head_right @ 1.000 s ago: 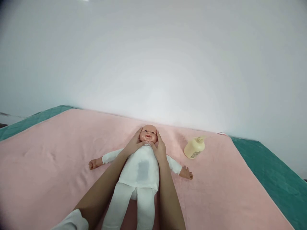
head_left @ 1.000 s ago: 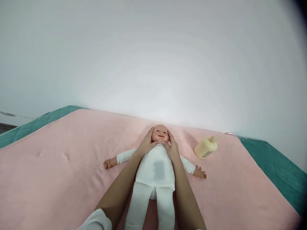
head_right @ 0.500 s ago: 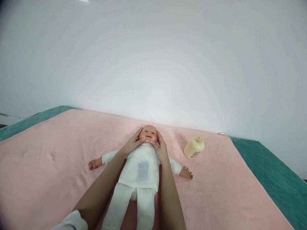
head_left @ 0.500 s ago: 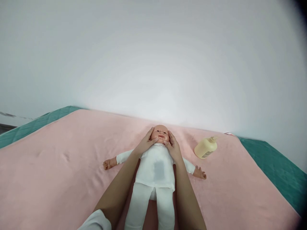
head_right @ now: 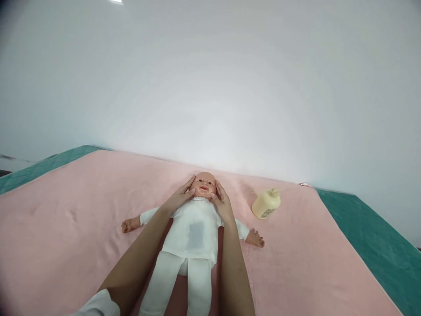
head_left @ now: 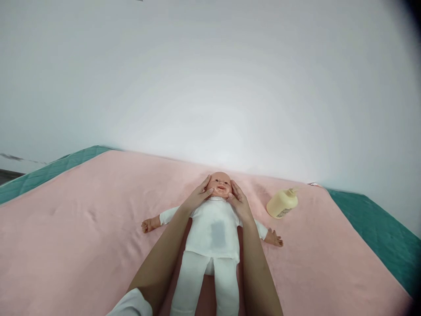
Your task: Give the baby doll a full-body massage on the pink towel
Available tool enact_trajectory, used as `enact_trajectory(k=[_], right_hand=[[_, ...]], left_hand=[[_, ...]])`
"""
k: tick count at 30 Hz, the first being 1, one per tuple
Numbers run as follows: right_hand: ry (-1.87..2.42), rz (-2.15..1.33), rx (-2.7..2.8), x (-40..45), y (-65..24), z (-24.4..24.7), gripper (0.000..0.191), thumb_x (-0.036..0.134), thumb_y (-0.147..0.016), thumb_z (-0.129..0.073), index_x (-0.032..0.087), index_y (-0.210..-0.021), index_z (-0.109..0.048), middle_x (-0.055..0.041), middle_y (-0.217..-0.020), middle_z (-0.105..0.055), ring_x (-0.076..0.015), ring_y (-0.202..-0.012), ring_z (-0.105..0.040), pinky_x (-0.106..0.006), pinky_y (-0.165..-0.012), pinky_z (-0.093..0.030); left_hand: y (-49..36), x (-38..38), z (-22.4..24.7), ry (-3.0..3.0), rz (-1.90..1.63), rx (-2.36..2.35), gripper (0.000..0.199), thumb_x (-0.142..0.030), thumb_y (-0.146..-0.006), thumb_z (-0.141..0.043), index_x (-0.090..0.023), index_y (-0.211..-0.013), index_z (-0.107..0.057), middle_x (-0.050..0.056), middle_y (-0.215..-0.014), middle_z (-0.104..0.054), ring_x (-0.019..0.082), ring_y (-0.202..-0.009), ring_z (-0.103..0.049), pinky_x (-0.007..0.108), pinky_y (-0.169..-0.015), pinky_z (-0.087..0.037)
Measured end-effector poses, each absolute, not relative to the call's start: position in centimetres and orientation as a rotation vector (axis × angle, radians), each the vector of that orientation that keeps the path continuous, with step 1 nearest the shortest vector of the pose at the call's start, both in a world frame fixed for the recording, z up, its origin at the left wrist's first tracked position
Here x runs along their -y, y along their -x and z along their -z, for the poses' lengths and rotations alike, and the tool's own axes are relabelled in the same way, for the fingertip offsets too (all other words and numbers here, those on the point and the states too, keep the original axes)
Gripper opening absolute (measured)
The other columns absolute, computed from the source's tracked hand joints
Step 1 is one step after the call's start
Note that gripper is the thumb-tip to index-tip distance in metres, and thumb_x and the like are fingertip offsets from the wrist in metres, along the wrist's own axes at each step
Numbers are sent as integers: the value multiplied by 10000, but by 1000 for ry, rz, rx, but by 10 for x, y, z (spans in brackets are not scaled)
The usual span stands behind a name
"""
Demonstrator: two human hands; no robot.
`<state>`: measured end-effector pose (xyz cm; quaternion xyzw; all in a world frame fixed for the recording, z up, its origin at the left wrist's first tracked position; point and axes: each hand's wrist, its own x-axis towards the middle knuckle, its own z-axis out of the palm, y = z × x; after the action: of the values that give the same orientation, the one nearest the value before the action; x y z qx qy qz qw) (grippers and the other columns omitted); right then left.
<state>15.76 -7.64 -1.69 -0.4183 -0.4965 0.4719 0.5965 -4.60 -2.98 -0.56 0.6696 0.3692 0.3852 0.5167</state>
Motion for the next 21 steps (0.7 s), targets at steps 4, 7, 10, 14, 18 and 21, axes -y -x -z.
enact_trajectory(k=[4, 7, 10, 14, 18, 21], right_hand=[[994, -1090, 1148, 79, -156, 12, 741, 465, -774, -691, 229, -1424, -425, -61, -1526, -350, -268, -1413, -333, -458, -1166, -292], [994, -1092, 1151, 78, -157, 12, 749, 469, -771, -697, 221, -1424, -425, -67, -1524, -354, -269, -1410, -338, -454, -1165, -295], [996, -1072, 1156, 77, -158, 16, 714, 485, -793, -671, 217, -1413, -441, -70, -1517, -369, -265, -1400, -358, -459, -1160, -302], [1019, -1040, 1178, 76, -160, 18, 673, 514, -820, -628, 235, -1406, -450, -63, -1508, -388, -260, -1392, -374, -472, -1145, -327], [1072, -980, 1252, 78, -156, 15, 752, 477, -783, -683, 245, -1438, -395, -51, -1523, -363, -247, -1401, -359, -451, -1153, -317], [1119, -927, 1278, 79, -152, 14, 819, 463, -749, -717, 240, -1455, -365, -54, -1524, -363, -245, -1401, -359, -434, -1154, -318]], left_hand=[[47, 30, 5, -1610, -900, -907, 827, -618, -862, -494, -239, -1525, -175, -4, -1586, -144, 234, -1460, -172, 354, -1186, -194], [47, 30, 3, -1596, -913, -933, 770, -642, -891, -404, -232, -1517, -223, 1, -1579, -182, 226, -1456, -188, 352, -1185, -196], [47, 31, 0, -1586, -929, -937, 745, -639, -901, -382, -220, -1507, -266, 16, -1574, -207, 232, -1453, -199, 367, -1188, -187], [46, 35, -5, -1601, -932, -937, 779, -604, -878, -481, -212, -1511, -253, 25, -1577, -208, 247, -1454, -200, 387, -1193, -182], [43, 38, -4, -1595, -923, -913, 891, -546, -817, -614, -241, -1529, -174, 39, -1581, -207, 283, -1424, -282, 400, -1160, -282], [39, 37, 5, -1560, -938, -845, 991, -489, -790, -670, -240, -1539, -71, 88, -1570, -249, 288, -1391, -350, 429, -1133, -327]])
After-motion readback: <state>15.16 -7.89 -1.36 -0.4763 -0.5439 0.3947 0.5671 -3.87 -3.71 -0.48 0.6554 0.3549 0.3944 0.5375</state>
